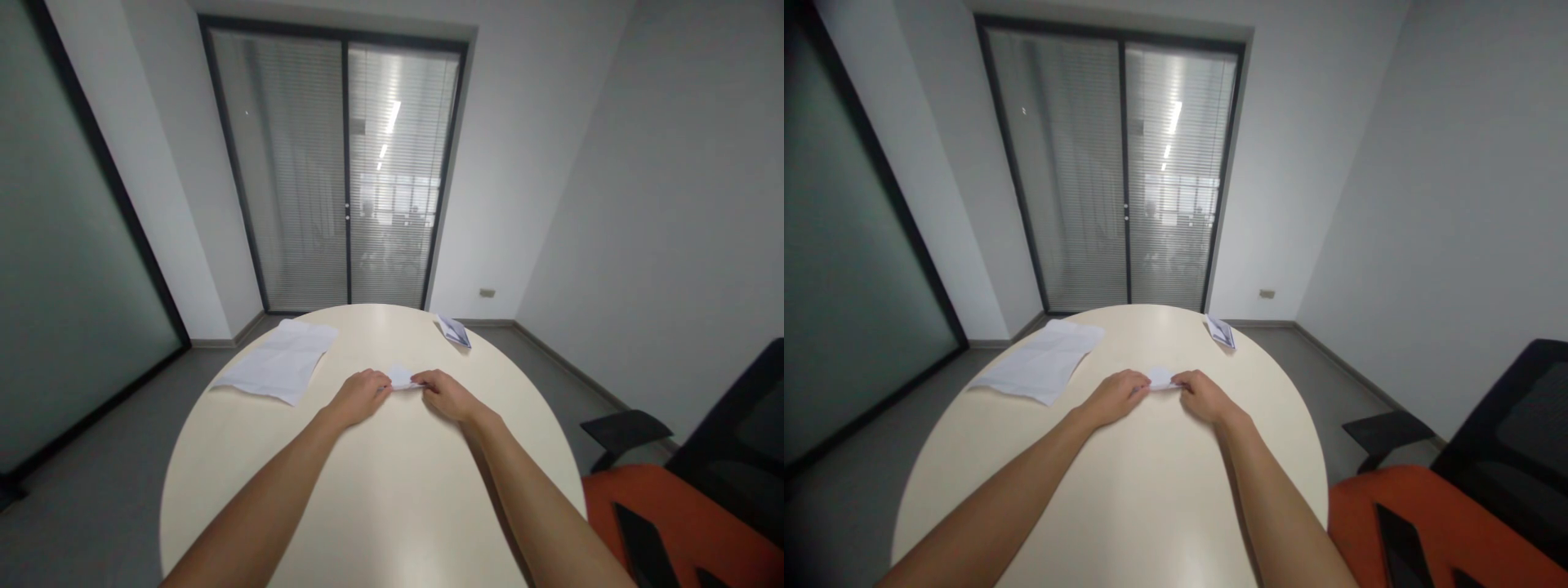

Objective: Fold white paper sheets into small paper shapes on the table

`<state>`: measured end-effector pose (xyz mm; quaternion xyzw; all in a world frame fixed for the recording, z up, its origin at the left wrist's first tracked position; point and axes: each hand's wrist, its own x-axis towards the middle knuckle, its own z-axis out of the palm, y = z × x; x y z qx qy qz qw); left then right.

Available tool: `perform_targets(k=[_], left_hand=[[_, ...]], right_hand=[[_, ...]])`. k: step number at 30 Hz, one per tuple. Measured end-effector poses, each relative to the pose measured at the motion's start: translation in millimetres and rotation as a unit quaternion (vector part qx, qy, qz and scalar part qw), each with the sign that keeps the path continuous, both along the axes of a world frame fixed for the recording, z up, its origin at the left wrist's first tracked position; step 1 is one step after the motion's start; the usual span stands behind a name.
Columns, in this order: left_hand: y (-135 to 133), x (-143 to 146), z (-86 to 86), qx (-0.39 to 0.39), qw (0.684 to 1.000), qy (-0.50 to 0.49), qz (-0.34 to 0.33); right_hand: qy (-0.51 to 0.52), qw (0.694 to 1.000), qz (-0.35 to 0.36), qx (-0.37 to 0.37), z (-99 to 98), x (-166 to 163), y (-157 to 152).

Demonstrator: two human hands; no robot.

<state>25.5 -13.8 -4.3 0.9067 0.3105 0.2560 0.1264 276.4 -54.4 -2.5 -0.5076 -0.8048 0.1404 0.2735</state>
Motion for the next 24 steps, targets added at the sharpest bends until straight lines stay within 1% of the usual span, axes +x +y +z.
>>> perform_targets(k=[4,6,10,14,17,24], left_hand=[[0,1,0.6,-0.009,1.0,-0.002,0.025],[1,1,-0.2,-0.011,0.999,-0.007,0.035],[3,0,-1.9,-0.008,0.998,-0.009,0.064],[4,0,-2.8,-0.011,0.995,0.005,0.095],[5,1,-4.3,-0.013,0.995,0.004,0.1],[6,2,-10.8,-0.024,0.996,-0.025,0.08]], right_hand=[[0.0,1.0,0.012,0.001,6.7,-3,-3],[0.0,1.0,0.007,0.006,8.1,-4,-3],[0.025,1.0,-0.013,-0.005,4.7,-2,-3],[0.051,0.997,-0.055,-0.009,-1.4,0,-1],[0.043,0.996,-0.078,-0.009,-3.9,0,0],[0.026,0.997,-0.079,0.004,-5.0,-3,1]])
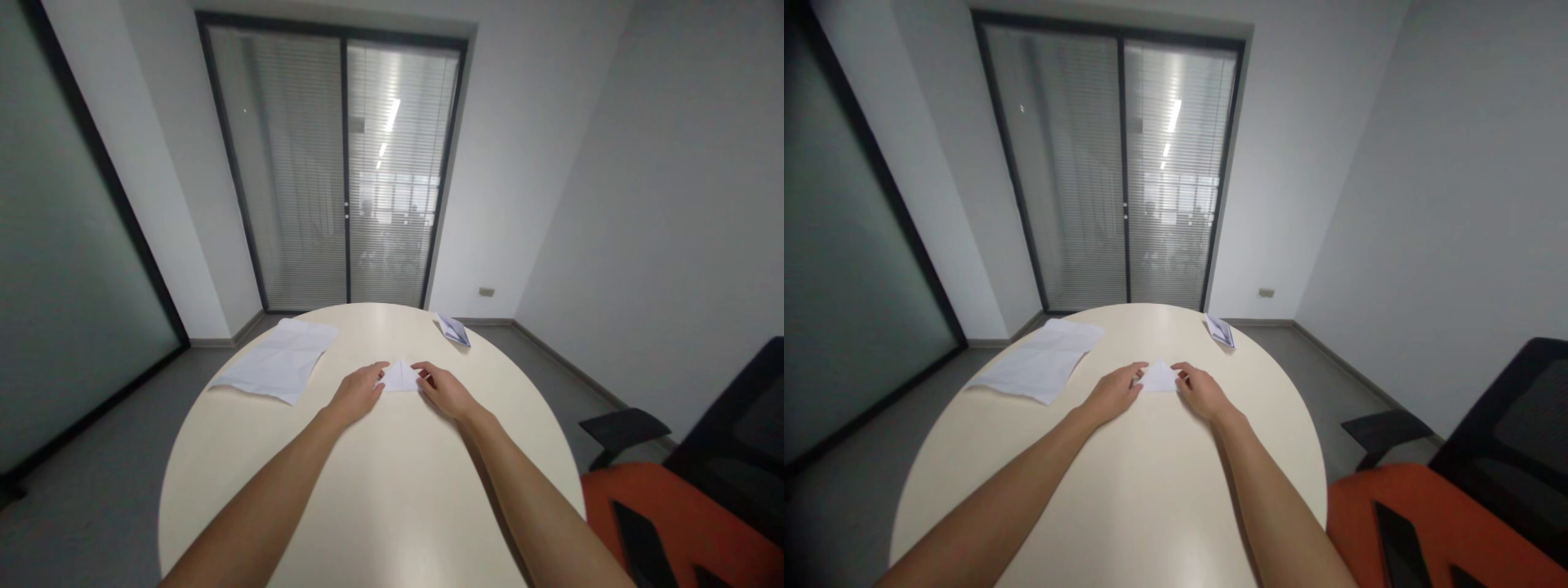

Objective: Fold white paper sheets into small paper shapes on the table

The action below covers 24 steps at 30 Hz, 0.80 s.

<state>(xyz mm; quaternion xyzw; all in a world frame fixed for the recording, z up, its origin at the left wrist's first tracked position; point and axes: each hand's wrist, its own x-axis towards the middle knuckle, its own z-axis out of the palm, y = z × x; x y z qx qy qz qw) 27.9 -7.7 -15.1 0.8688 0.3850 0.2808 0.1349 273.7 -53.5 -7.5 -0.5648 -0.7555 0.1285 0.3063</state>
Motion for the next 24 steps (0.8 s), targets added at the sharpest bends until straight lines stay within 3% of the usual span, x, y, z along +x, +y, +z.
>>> perform_targets(k=[7,24], left_hand=[[-1.4,-0.2,0.1,0.028,0.999,0.008,-0.039],[-6.1,1.3,3.9,0.062,0.996,0.058,-0.042]], right_hand=[[0.002,0.999,0.031,0.033,-6.7,-0.6,3.1],[-0.078,0.993,0.075,0.053,-7.2,-0.2,3.9]])
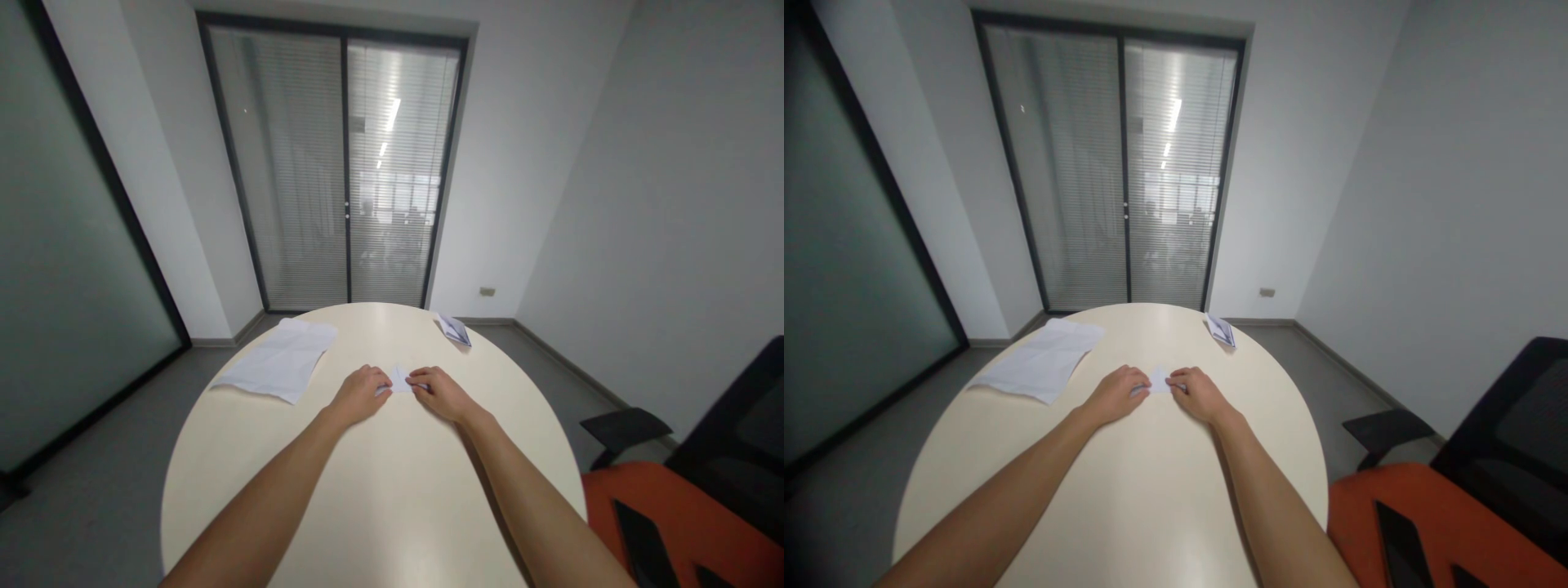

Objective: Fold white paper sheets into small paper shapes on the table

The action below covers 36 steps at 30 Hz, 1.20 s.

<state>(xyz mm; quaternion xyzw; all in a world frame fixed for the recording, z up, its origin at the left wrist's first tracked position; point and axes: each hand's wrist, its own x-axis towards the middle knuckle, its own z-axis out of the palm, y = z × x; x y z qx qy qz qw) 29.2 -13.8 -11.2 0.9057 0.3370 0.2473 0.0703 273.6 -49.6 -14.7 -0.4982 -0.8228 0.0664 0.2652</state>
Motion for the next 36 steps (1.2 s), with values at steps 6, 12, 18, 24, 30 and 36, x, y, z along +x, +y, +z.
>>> perform_targets(k=[6,12,18,24,30,36], left_hand=[[1,2,-3.3,0.03,0.998,-0.015,-0.047],[4,1,-7.6,-0.001,0.999,0.008,-0.049],[2,-2,-3.9,-0.013,0.999,0.03,-0.041],[2,-4,-3.8,-0.027,0.998,0.039,-0.03],[4,-3,-6.0,-0.014,0.998,0.042,-0.035],[5,0,-8.9,-0.007,0.999,0.032,-0.042]], right_hand=[[-0.001,1.0,0.024,0.003,4.5,-8,-5],[0.003,0.999,0.044,-0.01,6.7,-7,-5],[0.018,0.997,0.038,-0.059,11.3,7,-2],[-0.008,0.999,0.012,-0.052,15.4,14,-4],[-0.059,0.998,0.017,0.02,20.2,-2,-11],[-0.056,0.997,0.053,0.018,19.2,-18,-13]])
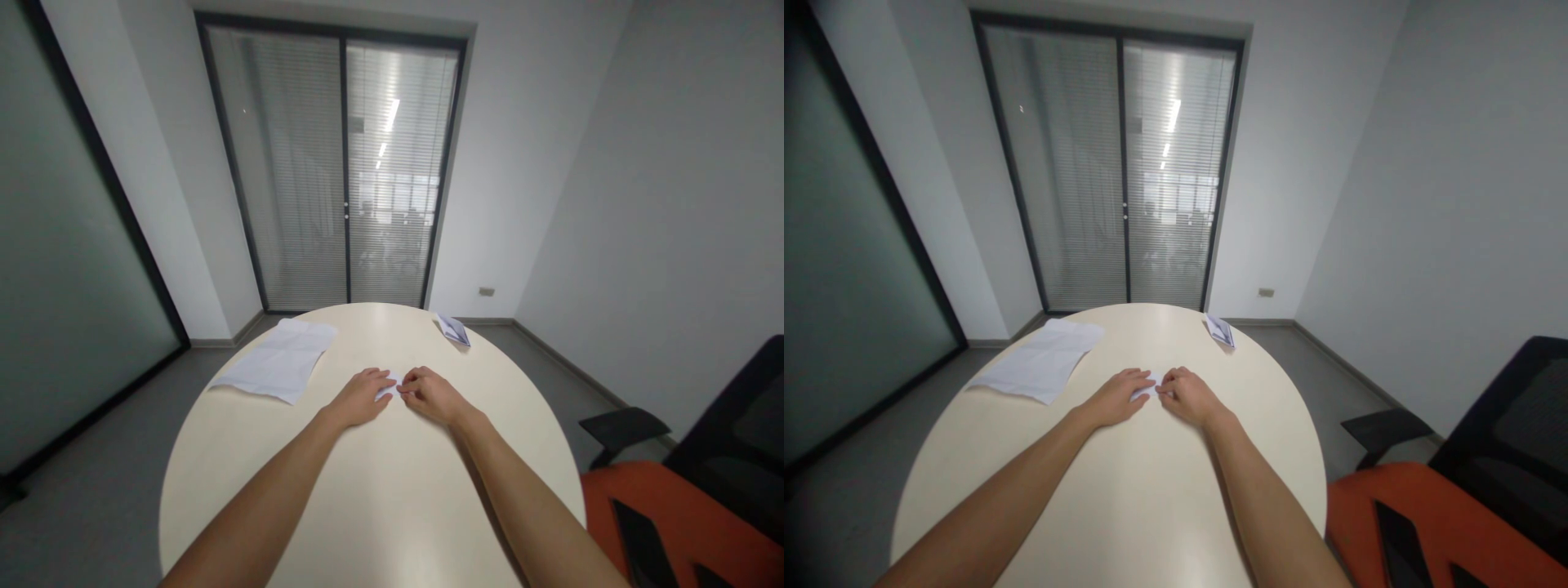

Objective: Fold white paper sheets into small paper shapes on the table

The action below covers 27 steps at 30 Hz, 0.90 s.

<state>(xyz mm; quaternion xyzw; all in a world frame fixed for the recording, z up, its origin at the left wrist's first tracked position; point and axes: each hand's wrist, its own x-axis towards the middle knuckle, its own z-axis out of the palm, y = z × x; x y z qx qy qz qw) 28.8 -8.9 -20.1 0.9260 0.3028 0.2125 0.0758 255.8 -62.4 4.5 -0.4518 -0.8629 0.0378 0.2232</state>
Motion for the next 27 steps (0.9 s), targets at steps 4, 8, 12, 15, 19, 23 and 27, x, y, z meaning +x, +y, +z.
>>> perform_targets(k=[4,8,12,15,19,23,27], left_hand=[[-1,-1,1.0,-0.004,1.0,0.001,0.004],[-1,-3,2.8,-0.014,1.0,0.005,0.007],[-1,-4,2.7,-0.015,1.0,0.003,0.005],[0,-3,2.1,-0.011,1.0,0.004,0.003],[1,-1,1.4,-0.007,1.0,0.003,0.003],[-1,1,1.9,0.004,1.0,0.001,-0.005],[-2,0,4.2,0.01,1.0,-0.001,-0.008]], right_hand=[[0.013,0.999,-0.025,-0.035,0.1,8,1],[0.023,0.997,-0.038,-0.071,2.3,20,3],[0.029,0.996,-0.037,-0.072,2.8,25,4],[0.025,0.998,-0.039,-0.044,1.9,22,3],[0.015,1.0,-0.004,-0.016,2.6,8,-2],[0.006,0.999,0.03,-0.014,4.6,-4,-4],[0.012,0.999,0.005,-0.036,3.4,1,-2]])
